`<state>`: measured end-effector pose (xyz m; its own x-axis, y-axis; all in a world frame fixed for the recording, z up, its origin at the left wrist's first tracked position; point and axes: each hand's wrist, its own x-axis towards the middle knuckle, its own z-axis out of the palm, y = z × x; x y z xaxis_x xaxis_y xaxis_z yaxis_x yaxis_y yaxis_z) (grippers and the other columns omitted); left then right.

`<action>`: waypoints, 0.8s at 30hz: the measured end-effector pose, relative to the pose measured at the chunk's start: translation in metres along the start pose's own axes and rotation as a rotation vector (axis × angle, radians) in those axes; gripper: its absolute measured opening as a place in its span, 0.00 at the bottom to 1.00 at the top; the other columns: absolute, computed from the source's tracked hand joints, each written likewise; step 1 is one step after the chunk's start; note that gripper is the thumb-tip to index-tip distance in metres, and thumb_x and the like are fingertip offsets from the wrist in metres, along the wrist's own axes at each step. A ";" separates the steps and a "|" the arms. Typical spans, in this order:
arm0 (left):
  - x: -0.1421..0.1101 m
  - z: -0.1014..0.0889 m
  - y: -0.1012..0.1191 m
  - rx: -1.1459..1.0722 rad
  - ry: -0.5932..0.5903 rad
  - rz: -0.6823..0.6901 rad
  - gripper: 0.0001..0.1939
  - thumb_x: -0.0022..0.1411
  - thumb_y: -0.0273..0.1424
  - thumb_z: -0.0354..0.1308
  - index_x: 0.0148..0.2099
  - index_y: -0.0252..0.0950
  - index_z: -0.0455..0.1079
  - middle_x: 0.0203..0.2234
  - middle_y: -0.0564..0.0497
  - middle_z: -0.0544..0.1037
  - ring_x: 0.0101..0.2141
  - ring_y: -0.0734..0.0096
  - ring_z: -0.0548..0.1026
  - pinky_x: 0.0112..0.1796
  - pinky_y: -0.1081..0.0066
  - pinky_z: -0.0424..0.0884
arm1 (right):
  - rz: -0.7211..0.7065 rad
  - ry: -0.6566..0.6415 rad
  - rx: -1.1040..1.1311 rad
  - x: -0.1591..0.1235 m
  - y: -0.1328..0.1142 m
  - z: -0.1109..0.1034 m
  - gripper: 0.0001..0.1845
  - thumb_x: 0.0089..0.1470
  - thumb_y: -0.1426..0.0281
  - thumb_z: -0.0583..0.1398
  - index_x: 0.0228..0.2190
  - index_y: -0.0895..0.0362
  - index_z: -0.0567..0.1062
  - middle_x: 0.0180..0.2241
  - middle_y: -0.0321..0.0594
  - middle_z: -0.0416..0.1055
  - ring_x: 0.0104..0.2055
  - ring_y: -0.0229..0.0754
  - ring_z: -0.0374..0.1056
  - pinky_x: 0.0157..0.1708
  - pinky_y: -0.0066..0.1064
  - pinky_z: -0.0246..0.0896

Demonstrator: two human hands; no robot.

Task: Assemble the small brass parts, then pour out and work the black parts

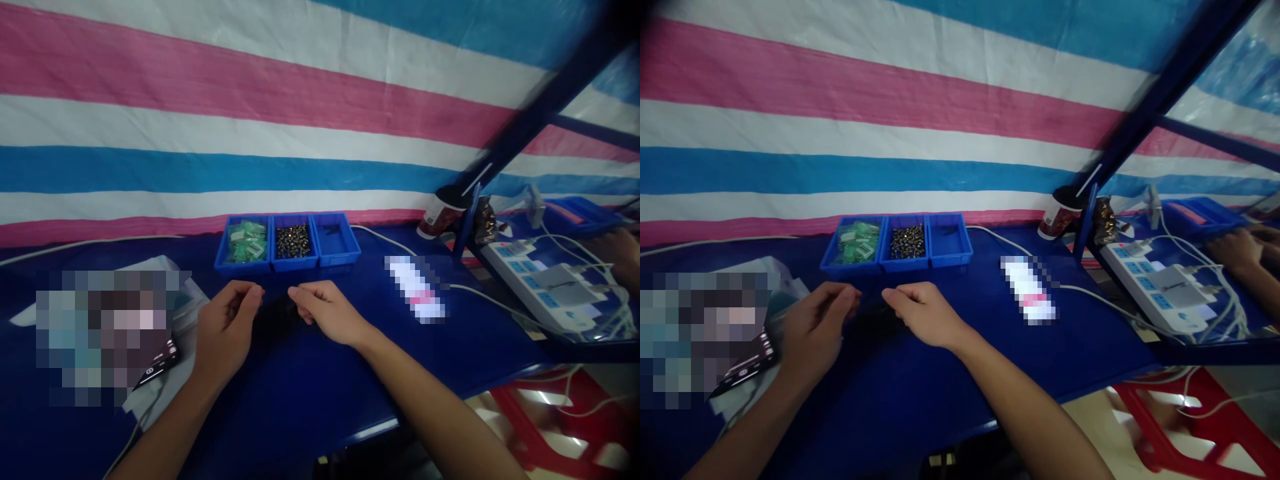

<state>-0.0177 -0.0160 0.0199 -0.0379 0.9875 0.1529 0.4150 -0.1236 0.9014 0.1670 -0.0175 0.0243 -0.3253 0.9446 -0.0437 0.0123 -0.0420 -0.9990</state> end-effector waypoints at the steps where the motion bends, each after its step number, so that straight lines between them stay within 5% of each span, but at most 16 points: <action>1: 0.000 0.000 0.000 0.024 -0.008 0.003 0.14 0.63 0.43 0.55 0.35 0.37 0.71 0.24 0.55 0.73 0.25 0.73 0.69 0.26 0.74 0.63 | -0.002 0.051 0.026 0.002 0.001 -0.001 0.25 0.61 0.55 0.54 0.18 0.56 0.61 0.18 0.30 0.56 0.21 0.32 0.52 0.24 0.28 0.48; 5: 0.000 -0.001 0.000 0.094 -0.041 0.031 0.14 0.64 0.42 0.55 0.36 0.37 0.72 0.24 0.55 0.74 0.25 0.72 0.70 0.26 0.73 0.62 | -0.041 0.434 0.095 0.009 0.003 -0.011 0.16 0.55 0.55 0.61 0.34 0.53 0.65 0.19 0.26 0.57 0.20 0.33 0.53 0.21 0.27 0.49; 8: 0.000 -0.001 0.000 0.118 -0.062 0.051 0.13 0.64 0.42 0.55 0.36 0.37 0.71 0.22 0.56 0.72 0.23 0.73 0.68 0.27 0.73 0.62 | -0.061 0.583 0.001 0.010 0.004 -0.013 0.23 0.50 0.57 0.65 0.42 0.51 0.61 0.19 0.24 0.56 0.20 0.34 0.55 0.22 0.27 0.50; 15: 0.004 -0.001 0.004 0.218 -0.055 0.123 0.13 0.64 0.40 0.54 0.36 0.37 0.72 0.24 0.55 0.74 0.24 0.72 0.69 0.28 0.72 0.62 | -0.076 0.300 -0.659 0.000 0.010 -0.011 0.07 0.57 0.64 0.59 0.33 0.54 0.73 0.21 0.32 0.67 0.24 0.37 0.61 0.27 0.30 0.51; 18: 0.005 -0.002 0.003 0.243 -0.033 0.131 0.12 0.64 0.40 0.54 0.36 0.37 0.72 0.24 0.56 0.75 0.24 0.72 0.69 0.28 0.72 0.62 | -0.167 0.353 -0.865 0.003 0.005 -0.023 0.07 0.59 0.67 0.57 0.35 0.55 0.76 0.28 0.37 0.72 0.30 0.40 0.65 0.32 0.32 0.55; 21: 0.006 -0.002 0.002 0.236 -0.035 0.150 0.12 0.64 0.40 0.53 0.36 0.37 0.72 0.24 0.56 0.75 0.24 0.72 0.70 0.28 0.72 0.63 | -0.297 0.407 -1.054 0.024 -0.014 -0.039 0.12 0.61 0.68 0.54 0.38 0.56 0.77 0.33 0.42 0.73 0.38 0.44 0.65 0.41 0.36 0.57; 24: 0.004 -0.001 0.002 0.227 -0.058 0.181 0.13 0.65 0.39 0.53 0.35 0.37 0.72 0.25 0.55 0.75 0.25 0.71 0.71 0.29 0.72 0.64 | -0.217 0.228 -1.351 0.062 -0.039 -0.050 0.12 0.59 0.70 0.56 0.38 0.56 0.80 0.37 0.48 0.75 0.43 0.50 0.65 0.43 0.40 0.56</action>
<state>-0.0180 -0.0120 0.0232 0.1043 0.9562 0.2733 0.6033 -0.2794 0.7470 0.1939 0.0586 0.0605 -0.2801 0.9289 0.2422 0.9203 0.3317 -0.2076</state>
